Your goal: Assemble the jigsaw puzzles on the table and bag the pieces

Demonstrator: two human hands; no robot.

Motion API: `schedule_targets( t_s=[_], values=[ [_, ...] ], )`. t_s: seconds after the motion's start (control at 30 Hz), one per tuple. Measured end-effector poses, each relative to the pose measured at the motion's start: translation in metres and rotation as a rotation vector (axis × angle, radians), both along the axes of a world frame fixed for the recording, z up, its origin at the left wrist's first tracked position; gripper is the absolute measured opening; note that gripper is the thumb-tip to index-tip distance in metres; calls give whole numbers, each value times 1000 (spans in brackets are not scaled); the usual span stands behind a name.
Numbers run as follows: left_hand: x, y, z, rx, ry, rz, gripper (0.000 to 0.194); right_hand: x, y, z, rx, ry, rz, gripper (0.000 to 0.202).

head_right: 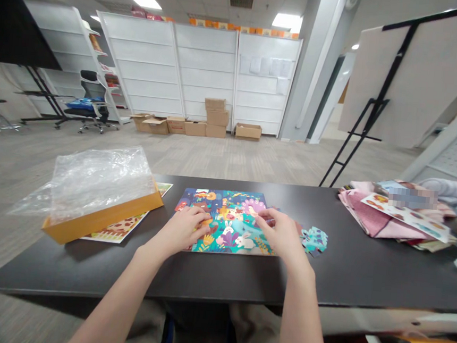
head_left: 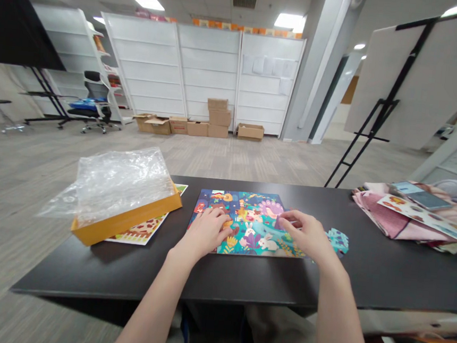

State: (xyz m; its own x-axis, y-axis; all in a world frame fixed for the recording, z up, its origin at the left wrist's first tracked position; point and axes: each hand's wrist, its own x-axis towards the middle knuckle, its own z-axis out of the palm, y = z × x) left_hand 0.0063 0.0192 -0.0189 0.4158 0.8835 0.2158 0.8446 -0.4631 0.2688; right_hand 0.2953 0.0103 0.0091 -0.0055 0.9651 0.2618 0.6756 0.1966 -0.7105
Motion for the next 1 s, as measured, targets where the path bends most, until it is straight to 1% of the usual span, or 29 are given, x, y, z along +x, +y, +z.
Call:
schedule_targets(
  t_s=[0.1,0.2,0.27,0.33,0.4,0.47,0.53,0.63,0.83,0.9,1.0],
  values=[
    [0,-2,1,-4,-11,-8,34,16,-2,3,34,15,-104,29],
    [1,-7,2,-11,-28,-8,38,42,-5,4,45,45,-240,32],
    [1,-12,3,-23,-56,-36,43,64,-7,2,58,31,-337,34],
    [1,-17,4,-54,-85,-105,50,90,-10,-1,89,-18,-423,35],
    [1,-22,5,-84,-91,-160,59,115,-13,-4,69,-63,-496,35],
    [1,-25,6,-96,-75,-179,64,136,-17,-8,26,-120,-548,33],
    [1,-26,7,-98,-62,-184,60,150,-19,-12,-38,-160,-542,33],
    [1,-25,9,-104,-63,-186,51,156,-21,-19,-131,-192,-448,37],
    [0,-21,9,-113,-49,-188,50,147,-19,-26,-220,-293,-298,47],
    [-1,-20,8,-110,-42,-198,50,145,-18,-26,-233,-326,-268,45],
    [-1,-20,7,-112,-31,-192,50,142,-17,-26,-237,-352,-258,39]
  ],
)
